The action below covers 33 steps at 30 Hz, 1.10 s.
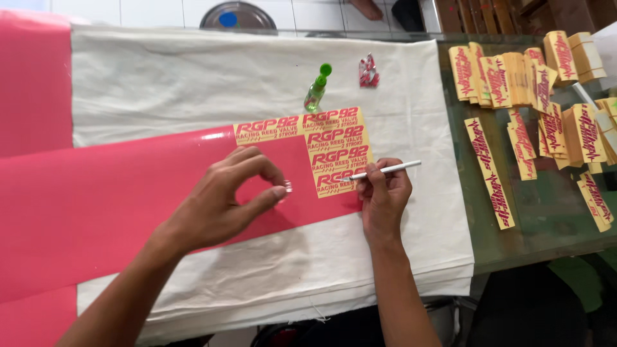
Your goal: The person uses a craft knife to carefully cut out individual red and yellow stickers from a larger sheet. They trace the outlines of the text and logos, separating the designs from the backing material.
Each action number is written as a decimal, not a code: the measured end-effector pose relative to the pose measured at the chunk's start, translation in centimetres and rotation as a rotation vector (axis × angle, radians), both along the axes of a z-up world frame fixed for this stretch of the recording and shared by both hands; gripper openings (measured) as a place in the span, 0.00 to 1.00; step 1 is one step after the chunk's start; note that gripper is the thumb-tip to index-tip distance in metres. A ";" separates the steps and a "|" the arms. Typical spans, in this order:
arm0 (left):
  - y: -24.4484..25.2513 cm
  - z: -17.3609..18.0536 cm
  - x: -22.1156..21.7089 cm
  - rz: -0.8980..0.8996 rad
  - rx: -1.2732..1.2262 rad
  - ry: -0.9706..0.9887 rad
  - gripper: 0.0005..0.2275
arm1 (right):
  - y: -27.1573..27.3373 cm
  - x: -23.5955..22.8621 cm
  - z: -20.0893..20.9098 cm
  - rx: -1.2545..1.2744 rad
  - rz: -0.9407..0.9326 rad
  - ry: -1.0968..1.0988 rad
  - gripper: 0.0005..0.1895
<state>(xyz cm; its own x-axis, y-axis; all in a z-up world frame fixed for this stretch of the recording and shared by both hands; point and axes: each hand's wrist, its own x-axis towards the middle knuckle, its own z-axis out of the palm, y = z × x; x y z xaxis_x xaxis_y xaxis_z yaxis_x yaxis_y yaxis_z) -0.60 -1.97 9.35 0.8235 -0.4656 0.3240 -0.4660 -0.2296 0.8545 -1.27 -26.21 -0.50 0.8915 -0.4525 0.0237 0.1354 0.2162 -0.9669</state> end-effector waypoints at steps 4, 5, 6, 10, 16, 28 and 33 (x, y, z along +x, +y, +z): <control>-2.9 4.1 1.9 0.008 0.095 -0.121 0.05 | -0.9 0.0 -0.8 0.192 -0.061 -0.017 0.07; -3.7 4.8 2.6 0.034 0.121 -0.133 0.05 | -1.3 0.0 -1.5 0.239 -0.072 -0.061 0.06; -4.8 5.3 3.5 0.049 0.139 -0.146 0.05 | -1.8 0.1 -2.2 0.278 -0.092 -0.108 0.06; -9.1 6.3 8.3 0.070 0.238 -0.202 0.07 | -2.7 0.0 -1.6 0.404 -0.194 -0.097 0.06; -14.5 3.4 17.2 0.085 0.440 -0.312 0.06 | -2.7 -0.2 -1.0 0.422 -0.144 -0.024 0.06; -18.6 -7.5 23.8 0.104 0.786 -0.136 0.09 | -3.2 -0.7 -0.2 0.521 -0.135 0.122 0.06; -19.1 -8.1 23.5 0.118 0.905 -0.177 0.11 | -3.0 -0.8 -0.1 0.536 -0.116 0.088 0.07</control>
<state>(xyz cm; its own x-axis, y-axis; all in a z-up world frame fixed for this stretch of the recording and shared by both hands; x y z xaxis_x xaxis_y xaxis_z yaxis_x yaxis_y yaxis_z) 22.91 -21.05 1.24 0.8548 -0.5189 0.0035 -0.5038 -0.8283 0.2451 -2.08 -29.17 -0.64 0.8233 -0.4759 -0.3093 0.1111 0.6695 -0.7344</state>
